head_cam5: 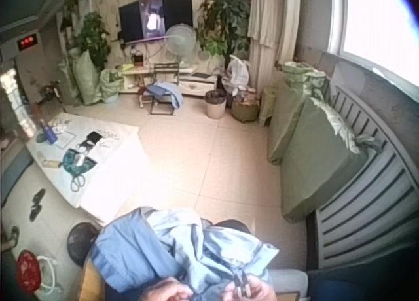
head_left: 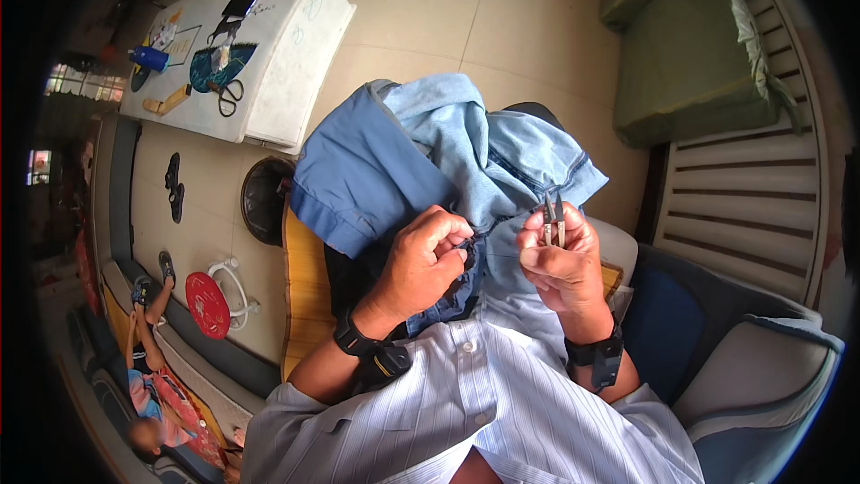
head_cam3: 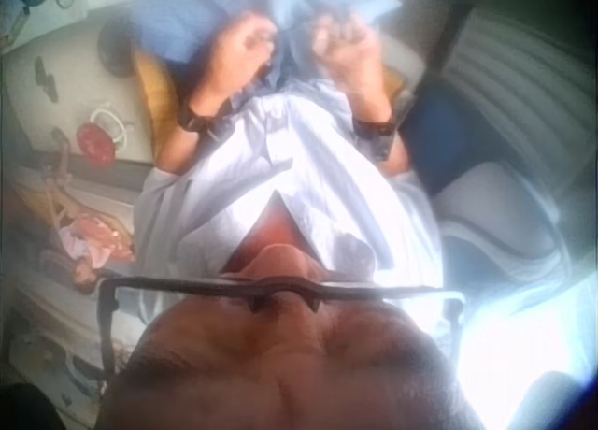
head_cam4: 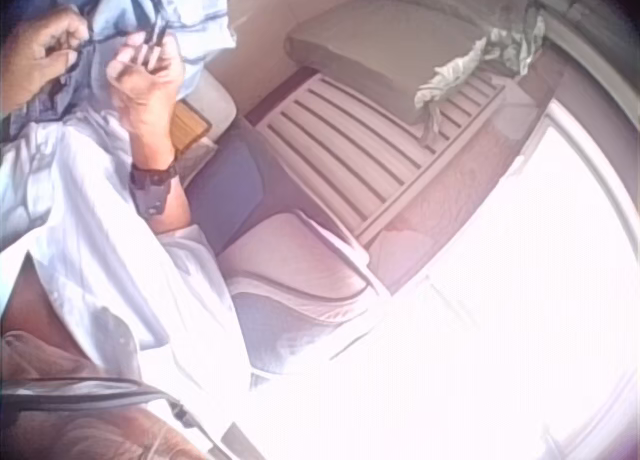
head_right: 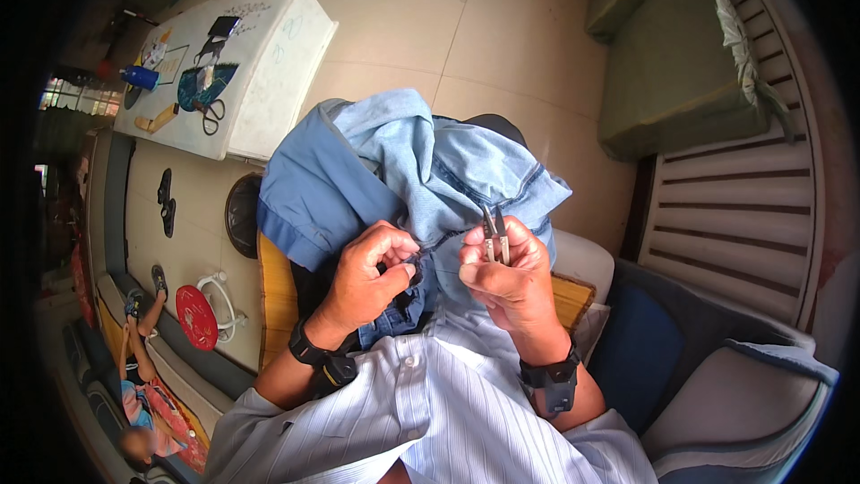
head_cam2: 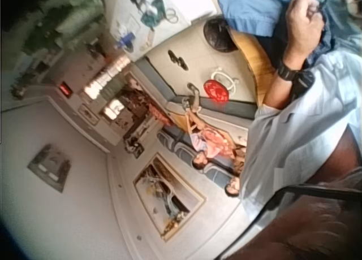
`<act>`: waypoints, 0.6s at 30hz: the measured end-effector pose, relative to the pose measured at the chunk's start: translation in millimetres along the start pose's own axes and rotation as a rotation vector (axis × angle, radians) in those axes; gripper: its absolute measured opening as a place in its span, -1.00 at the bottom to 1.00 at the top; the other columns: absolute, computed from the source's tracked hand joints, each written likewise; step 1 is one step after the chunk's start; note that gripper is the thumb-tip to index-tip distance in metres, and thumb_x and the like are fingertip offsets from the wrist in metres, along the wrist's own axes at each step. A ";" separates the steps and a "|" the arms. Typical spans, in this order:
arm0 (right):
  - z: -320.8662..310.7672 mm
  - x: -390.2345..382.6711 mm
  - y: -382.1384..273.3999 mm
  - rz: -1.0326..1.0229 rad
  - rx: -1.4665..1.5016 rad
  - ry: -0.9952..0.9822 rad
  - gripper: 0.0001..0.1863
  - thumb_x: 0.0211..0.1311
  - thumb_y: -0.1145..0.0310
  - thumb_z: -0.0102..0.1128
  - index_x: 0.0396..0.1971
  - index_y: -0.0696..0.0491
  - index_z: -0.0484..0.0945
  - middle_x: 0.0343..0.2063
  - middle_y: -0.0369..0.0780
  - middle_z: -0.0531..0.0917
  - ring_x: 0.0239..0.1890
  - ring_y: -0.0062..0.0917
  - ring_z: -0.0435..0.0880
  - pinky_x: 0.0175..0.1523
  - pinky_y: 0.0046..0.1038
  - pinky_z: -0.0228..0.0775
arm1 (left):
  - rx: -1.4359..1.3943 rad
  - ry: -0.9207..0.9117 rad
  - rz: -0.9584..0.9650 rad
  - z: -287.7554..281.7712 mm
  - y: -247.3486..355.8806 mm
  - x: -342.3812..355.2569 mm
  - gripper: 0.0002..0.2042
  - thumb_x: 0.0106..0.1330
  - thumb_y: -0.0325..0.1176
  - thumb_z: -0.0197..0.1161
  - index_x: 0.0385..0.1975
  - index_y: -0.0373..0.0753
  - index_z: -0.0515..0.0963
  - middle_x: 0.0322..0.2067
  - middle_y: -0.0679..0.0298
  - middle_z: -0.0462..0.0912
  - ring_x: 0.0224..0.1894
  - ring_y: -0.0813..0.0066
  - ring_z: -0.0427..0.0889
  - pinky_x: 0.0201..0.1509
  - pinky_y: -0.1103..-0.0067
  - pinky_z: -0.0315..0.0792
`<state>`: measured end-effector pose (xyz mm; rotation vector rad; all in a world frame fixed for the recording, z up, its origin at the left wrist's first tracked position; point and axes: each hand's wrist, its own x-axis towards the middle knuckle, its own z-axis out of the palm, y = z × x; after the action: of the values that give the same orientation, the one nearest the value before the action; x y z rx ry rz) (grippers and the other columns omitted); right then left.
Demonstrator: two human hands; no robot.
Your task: The person holds a light blue denim garment on their lap and uses small scissors to snip threads along a seam. They repeatedly adjust the fabric and continue cutting threads in the same area throughout the clip.
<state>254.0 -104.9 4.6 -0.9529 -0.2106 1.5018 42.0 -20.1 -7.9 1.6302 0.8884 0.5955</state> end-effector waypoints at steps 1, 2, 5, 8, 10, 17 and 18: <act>-0.9 -0.8 -3.6 -0.017 0.016 -0.007 -0.60 0.01 0.80 0.35 -0.13 0.11 0.61 -0.39 -0.23 0.72 -0.64 -0.78 0.42 -0.61 -0.66 0.16 | -0.007 -0.002 -0.008 0.3 0.0 0.2 -0.77 0.18 -0.71 0.26 -0.18 -0.32 0.58 -0.28 0.26 0.56 -0.28 0.49 0.62 -0.20 0.56 0.55; -1.1 -1.7 -7.6 -0.035 0.031 -0.014 -0.60 0.01 0.80 0.35 -0.13 0.11 0.61 -0.39 -0.23 0.72 -0.65 -0.78 0.42 -0.61 -0.66 0.16 | -0.014 0.003 -0.013 0.2 -1.3 0.3 -0.76 0.17 -0.71 0.26 -0.18 -0.32 0.58 -0.28 0.27 0.56 -0.28 0.50 0.62 -0.20 0.57 0.55; -5.0 -4.8 -19.4 -0.072 0.045 -0.023 -0.61 0.02 0.79 0.36 -0.13 0.13 0.60 -0.41 -0.20 0.71 -0.66 -0.78 0.41 -0.61 -0.67 0.16 | -0.042 0.012 -0.029 1.0 -5.9 -1.2 -0.75 0.17 -0.71 0.26 -0.16 -0.32 0.57 -0.27 0.27 0.56 -0.29 0.52 0.62 -0.20 0.58 0.54; -10.4 -5.1 -26.7 -0.116 0.019 -0.039 -0.63 0.03 0.78 0.38 -0.14 0.16 0.59 -0.43 -0.19 0.69 -0.68 -0.77 0.39 -0.62 -0.68 0.15 | -0.070 0.016 -0.038 0.7 -7.6 -1.3 -0.74 0.17 -0.71 0.28 -0.15 -0.32 0.57 -0.25 0.28 0.57 -0.30 0.57 0.61 -0.20 0.61 0.53; -8.4 -4.7 -28.6 -0.118 -0.024 -0.032 -0.65 0.05 0.76 0.38 -0.15 0.16 0.59 -0.45 -0.21 0.68 -0.67 -0.79 0.38 -0.62 -0.68 0.14 | -0.078 0.025 -0.037 1.0 -10.6 -0.8 -0.74 0.16 -0.71 0.31 -0.15 -0.33 0.58 -0.23 0.30 0.60 -0.30 0.62 0.60 -0.18 0.63 0.51; -8.0 -0.5 -36.4 -0.194 -0.312 0.143 -0.77 0.14 0.71 0.33 -0.21 0.16 0.60 -0.49 -0.32 0.65 -0.64 -0.85 0.36 -0.60 -0.70 0.06 | 0.026 0.008 0.097 -1.2 8.9 8.0 -0.75 0.17 -0.67 0.36 -0.15 -0.35 0.62 -0.22 0.24 0.60 -0.33 0.56 0.61 -0.24 0.59 0.53; -7.8 -0.9 -39.2 -0.218 -0.359 0.169 -0.81 0.19 0.68 0.29 -0.21 0.14 0.61 -0.50 -0.36 0.64 -0.63 -0.86 0.34 -0.57 -0.70 0.05 | 0.068 -0.005 0.123 -0.5 9.3 10.1 -0.76 0.17 -0.66 0.38 -0.15 -0.34 0.63 -0.23 0.23 0.60 -0.34 0.54 0.62 -0.24 0.58 0.53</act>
<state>288.2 -100.9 25.0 -1.2923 -0.4575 1.1968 49.8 -12.5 0.5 1.7559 0.8164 0.6512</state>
